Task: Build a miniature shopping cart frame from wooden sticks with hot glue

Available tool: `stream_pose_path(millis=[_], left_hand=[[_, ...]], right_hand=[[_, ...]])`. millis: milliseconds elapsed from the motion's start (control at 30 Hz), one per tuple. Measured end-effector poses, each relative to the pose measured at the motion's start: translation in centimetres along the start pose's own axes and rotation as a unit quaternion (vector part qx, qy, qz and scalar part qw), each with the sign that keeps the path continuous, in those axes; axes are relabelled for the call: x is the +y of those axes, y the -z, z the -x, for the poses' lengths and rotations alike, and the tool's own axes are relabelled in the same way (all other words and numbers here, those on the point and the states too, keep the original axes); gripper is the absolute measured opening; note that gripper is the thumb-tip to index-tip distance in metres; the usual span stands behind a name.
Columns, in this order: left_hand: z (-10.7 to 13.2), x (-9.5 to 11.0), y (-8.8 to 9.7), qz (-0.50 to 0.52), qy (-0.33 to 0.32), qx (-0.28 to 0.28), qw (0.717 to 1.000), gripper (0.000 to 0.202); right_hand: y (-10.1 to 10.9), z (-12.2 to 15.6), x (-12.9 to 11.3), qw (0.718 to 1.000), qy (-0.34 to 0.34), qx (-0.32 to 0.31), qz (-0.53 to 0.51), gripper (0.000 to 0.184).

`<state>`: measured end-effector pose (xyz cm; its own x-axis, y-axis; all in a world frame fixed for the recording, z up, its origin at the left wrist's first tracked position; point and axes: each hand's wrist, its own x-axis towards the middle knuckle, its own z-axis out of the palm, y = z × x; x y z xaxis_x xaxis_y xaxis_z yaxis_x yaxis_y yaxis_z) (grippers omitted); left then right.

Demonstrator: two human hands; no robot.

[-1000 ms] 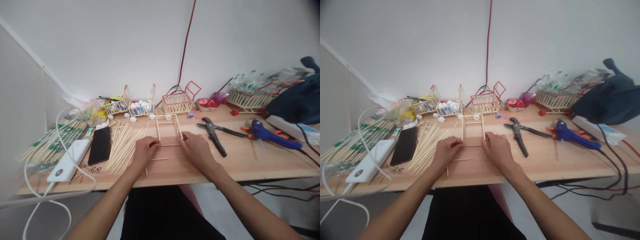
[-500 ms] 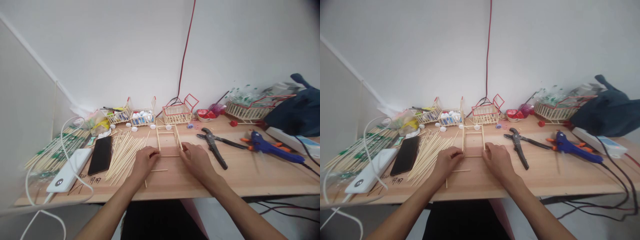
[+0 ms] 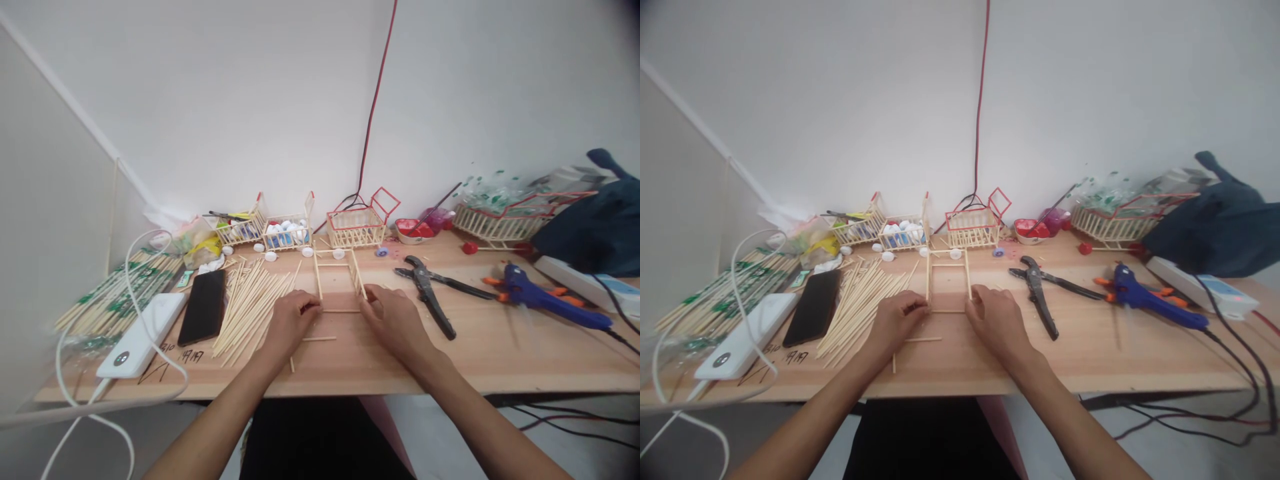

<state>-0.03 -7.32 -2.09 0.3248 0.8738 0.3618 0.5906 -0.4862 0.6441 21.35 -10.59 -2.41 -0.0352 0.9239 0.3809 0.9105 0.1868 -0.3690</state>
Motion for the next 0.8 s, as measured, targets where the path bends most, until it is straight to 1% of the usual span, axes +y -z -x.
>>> stream_pose_path(millis=[267,467,800], left_hand=[[0.04,0.01,0.03,0.004,-0.003,-0.001,1.0,0.012],[0.02,0.05,0.1,0.01,-0.004,-0.006,1.0,0.011],[0.07,-0.1,0.01,-0.005,-0.012,-0.01,1.0,0.01]], right_hand=[[0.08,-0.01,-0.01,1.0,0.008,0.006,0.002,0.017],[0.21,-0.02,-0.09,1.0,0.001,-0.004,-0.007,0.017],[0.24,-0.01,0.03,1.0,0.006,-0.004,-0.006,0.016]])
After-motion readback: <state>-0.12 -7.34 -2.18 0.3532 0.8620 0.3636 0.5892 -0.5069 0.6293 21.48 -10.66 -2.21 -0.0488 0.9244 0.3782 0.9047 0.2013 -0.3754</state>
